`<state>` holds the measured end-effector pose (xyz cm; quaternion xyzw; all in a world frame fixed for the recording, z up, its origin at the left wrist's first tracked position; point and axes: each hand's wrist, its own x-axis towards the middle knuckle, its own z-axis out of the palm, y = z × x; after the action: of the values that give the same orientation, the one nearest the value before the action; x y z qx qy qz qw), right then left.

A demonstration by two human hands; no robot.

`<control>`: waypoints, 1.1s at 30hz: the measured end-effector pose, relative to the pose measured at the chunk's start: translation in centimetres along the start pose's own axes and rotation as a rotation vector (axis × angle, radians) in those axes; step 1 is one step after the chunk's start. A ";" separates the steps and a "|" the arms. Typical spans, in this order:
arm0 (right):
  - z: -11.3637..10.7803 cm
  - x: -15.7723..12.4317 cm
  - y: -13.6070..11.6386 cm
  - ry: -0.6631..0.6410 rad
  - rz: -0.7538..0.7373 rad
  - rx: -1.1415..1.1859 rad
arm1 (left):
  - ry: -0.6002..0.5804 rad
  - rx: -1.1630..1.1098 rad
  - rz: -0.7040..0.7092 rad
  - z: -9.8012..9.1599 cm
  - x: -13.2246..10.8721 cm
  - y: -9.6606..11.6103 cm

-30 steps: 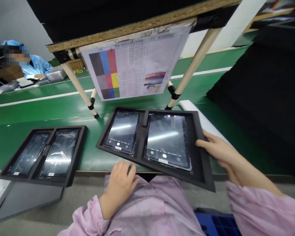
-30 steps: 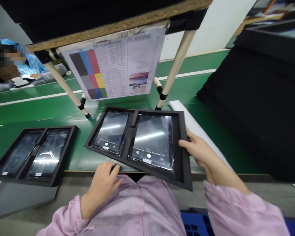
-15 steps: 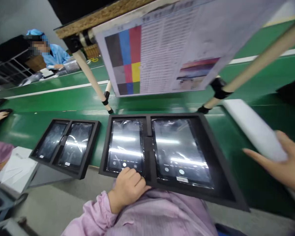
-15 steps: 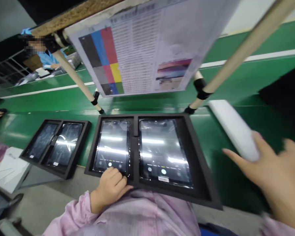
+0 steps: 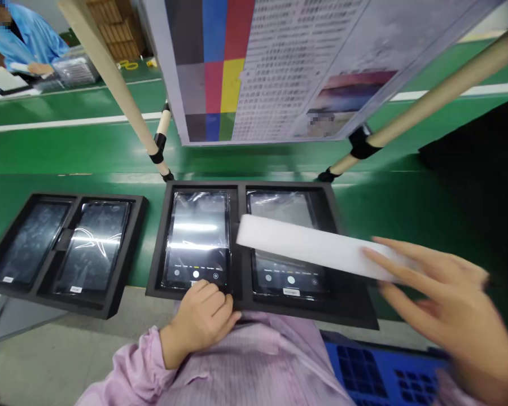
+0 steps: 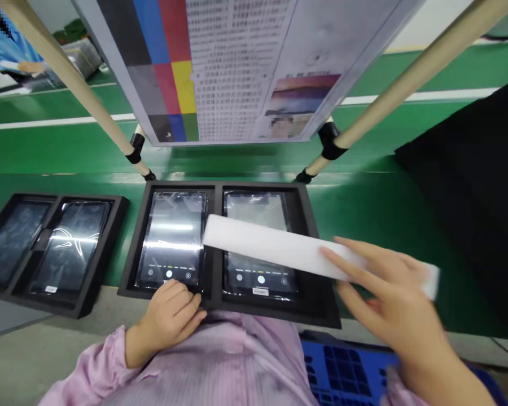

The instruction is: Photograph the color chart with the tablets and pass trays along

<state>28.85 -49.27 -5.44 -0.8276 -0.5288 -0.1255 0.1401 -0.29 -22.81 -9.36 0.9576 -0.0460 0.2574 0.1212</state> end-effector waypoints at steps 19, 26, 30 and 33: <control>6.0 4.8 -1.1 -0.008 0.094 0.146 | -0.129 0.339 -0.428 -4.1 -4.8 -1.5; 6.2 4.7 -0.7 0.004 0.145 0.200 | -0.144 0.094 -0.130 -1.1 2.4 0.8; 6.1 4.7 -0.7 -0.013 0.219 0.250 | -0.238 0.033 -0.010 2.3 6.7 3.0; 6.1 4.7 -0.7 -0.003 0.240 0.289 | -0.296 0.071 0.001 3.8 8.2 4.0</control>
<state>30.50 -42.82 -9.35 -0.8562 -0.4389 -0.0294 0.2709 8.00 -27.83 -7.58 0.9887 -0.0548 0.1147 0.0791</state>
